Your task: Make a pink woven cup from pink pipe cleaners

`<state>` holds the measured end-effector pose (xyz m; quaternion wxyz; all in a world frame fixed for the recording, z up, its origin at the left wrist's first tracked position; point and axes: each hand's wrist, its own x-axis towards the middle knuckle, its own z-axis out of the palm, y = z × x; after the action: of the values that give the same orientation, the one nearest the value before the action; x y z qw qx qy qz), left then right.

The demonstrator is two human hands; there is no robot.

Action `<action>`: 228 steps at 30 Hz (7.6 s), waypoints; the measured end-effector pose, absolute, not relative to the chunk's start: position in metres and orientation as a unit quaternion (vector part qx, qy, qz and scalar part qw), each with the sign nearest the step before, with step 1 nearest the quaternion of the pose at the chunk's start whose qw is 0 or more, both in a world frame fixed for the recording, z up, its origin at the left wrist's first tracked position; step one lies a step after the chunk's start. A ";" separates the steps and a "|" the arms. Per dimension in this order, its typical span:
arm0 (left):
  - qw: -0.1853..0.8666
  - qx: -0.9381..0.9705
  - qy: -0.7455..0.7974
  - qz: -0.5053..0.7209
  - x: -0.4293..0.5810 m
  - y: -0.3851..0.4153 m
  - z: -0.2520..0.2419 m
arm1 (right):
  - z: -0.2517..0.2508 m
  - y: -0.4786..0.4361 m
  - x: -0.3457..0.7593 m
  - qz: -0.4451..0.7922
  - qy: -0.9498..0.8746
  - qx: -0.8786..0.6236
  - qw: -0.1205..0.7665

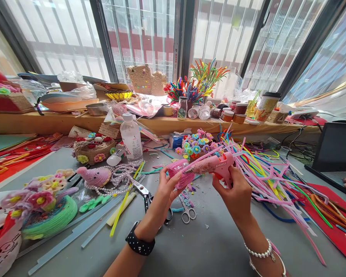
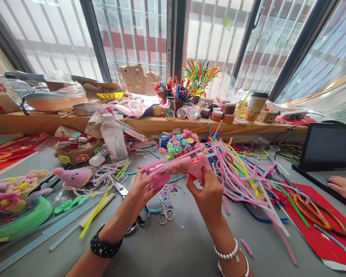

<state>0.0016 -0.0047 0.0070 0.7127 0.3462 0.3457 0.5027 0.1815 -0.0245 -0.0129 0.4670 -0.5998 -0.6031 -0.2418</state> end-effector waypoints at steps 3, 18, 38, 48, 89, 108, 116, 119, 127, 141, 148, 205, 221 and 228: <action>0.714 0.348 0.343 0.501 0.001 -0.005 0.008 | -0.013 -0.025 0.182 -0.253 -0.607 -0.592 0.465; 0.708 0.335 0.353 0.511 0.002 -0.005 0.008 | -0.013 -0.024 0.185 -0.270 -0.598 -0.597 0.461; 0.700 0.327 0.361 0.523 0.001 -0.005 0.007 | -0.013 -0.025 0.189 -0.276 -0.582 -0.609 0.463; 0.698 0.344 0.357 0.516 0.001 -0.004 0.007 | -0.011 -0.025 0.190 -0.284 -0.588 -0.602 0.459; 0.671 0.356 0.356 0.545 0.000 -0.004 0.003 | -0.011 -0.023 0.198 -0.345 -0.592 -0.565 0.459; 0.692 0.386 0.304 0.529 -0.008 -0.003 0.010 | -0.042 -0.007 0.231 -0.085 -0.613 -0.769 0.160; 0.689 0.398 0.292 0.531 -0.004 -0.005 0.008 | -0.052 -0.014 0.235 -0.100 -0.630 -0.748 0.183; 0.690 0.411 0.285 0.524 -0.003 -0.005 0.007 | -0.055 -0.016 0.241 -0.103 -0.633 -0.744 0.187; 0.706 0.421 0.291 0.489 0.000 -0.006 0.005 | -0.012 -0.019 0.216 0.099 -0.625 -0.670 0.390; 0.743 0.412 0.308 0.428 0.006 -0.011 0.000 | 0.001 -0.028 0.176 0.460 -0.442 -0.396 0.661; 0.749 0.406 0.307 0.424 0.006 -0.010 -0.002 | -0.001 -0.028 0.174 0.474 -0.438 -0.390 0.656; 0.807 0.408 0.199 0.376 -0.003 -0.011 0.001 | -0.004 -0.032 0.181 0.428 -0.571 -0.353 0.605; 0.801 0.435 0.214 0.351 -0.003 -0.014 0.006 | 0.000 -0.038 0.171 0.383 -0.697 -0.369 0.480; 0.773 0.461 0.244 0.362 -0.004 -0.014 0.010 | -0.005 -0.035 0.165 0.340 -0.676 -0.406 0.513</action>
<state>-0.0045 -0.0137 0.0100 0.7725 0.4611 0.2440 0.3620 0.1652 -0.0354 -0.0049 0.5127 -0.4058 -0.6758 0.3401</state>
